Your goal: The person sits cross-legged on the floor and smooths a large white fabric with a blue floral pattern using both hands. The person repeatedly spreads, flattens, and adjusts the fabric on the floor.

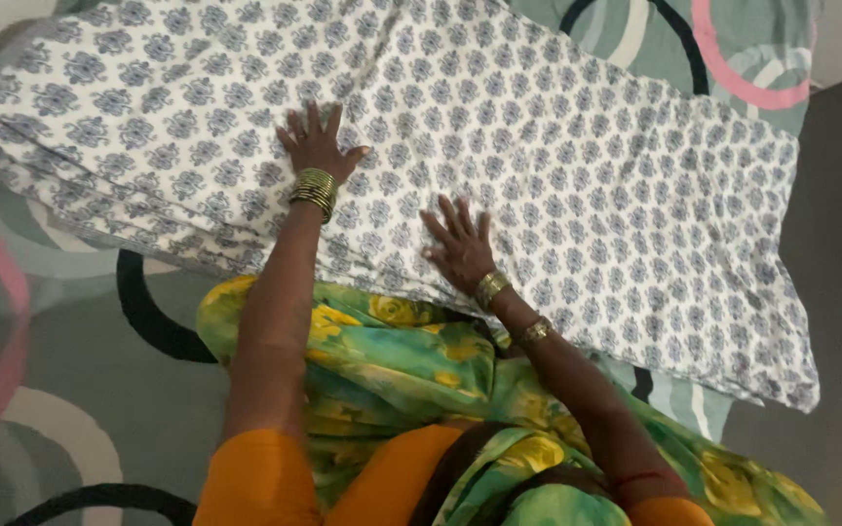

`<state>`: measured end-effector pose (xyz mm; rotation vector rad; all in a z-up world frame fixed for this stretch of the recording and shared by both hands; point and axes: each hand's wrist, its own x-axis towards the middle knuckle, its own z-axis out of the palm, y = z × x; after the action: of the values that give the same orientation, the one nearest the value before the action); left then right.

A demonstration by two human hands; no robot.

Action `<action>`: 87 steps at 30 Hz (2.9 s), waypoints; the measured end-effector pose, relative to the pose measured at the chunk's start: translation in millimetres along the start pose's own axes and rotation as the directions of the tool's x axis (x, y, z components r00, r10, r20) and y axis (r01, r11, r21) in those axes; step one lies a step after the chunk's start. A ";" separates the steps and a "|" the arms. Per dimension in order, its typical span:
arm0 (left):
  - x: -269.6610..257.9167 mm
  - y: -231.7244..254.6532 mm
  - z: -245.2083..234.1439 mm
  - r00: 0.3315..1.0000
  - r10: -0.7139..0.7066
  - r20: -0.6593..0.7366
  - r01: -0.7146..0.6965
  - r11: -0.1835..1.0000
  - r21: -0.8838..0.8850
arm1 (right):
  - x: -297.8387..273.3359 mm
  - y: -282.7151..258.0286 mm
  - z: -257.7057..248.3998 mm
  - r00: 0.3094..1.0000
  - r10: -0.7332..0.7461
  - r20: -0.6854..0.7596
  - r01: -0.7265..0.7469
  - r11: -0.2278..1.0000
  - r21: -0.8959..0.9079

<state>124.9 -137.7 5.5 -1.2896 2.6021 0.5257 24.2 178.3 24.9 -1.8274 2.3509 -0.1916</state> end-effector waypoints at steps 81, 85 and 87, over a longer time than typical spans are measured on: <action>82.1 -88.6 -42.6 0.777 -0.383 -0.500 -0.054 0.750 -0.659 | 655.2 90.1 44.2 0.865 0.105 -0.490 0.039 0.961 0.275; 82.3 -88.0 -43.4 0.739 -0.379 -0.557 -0.069 0.780 -0.622 | 659.3 46.5 39.9 0.631 -0.315 -0.708 0.015 0.918 -0.395; 81.4 -87.3 -43.4 0.744 -0.390 -0.543 -0.080 0.754 -0.652 | 671.0 8.3 39.1 0.834 -0.109 -0.541 -0.045 0.963 -0.264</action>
<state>144.9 -263.0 -0.7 -2.2735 2.8813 1.2085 -138.2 -470.1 -45.7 -2.1717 2.8467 -0.4908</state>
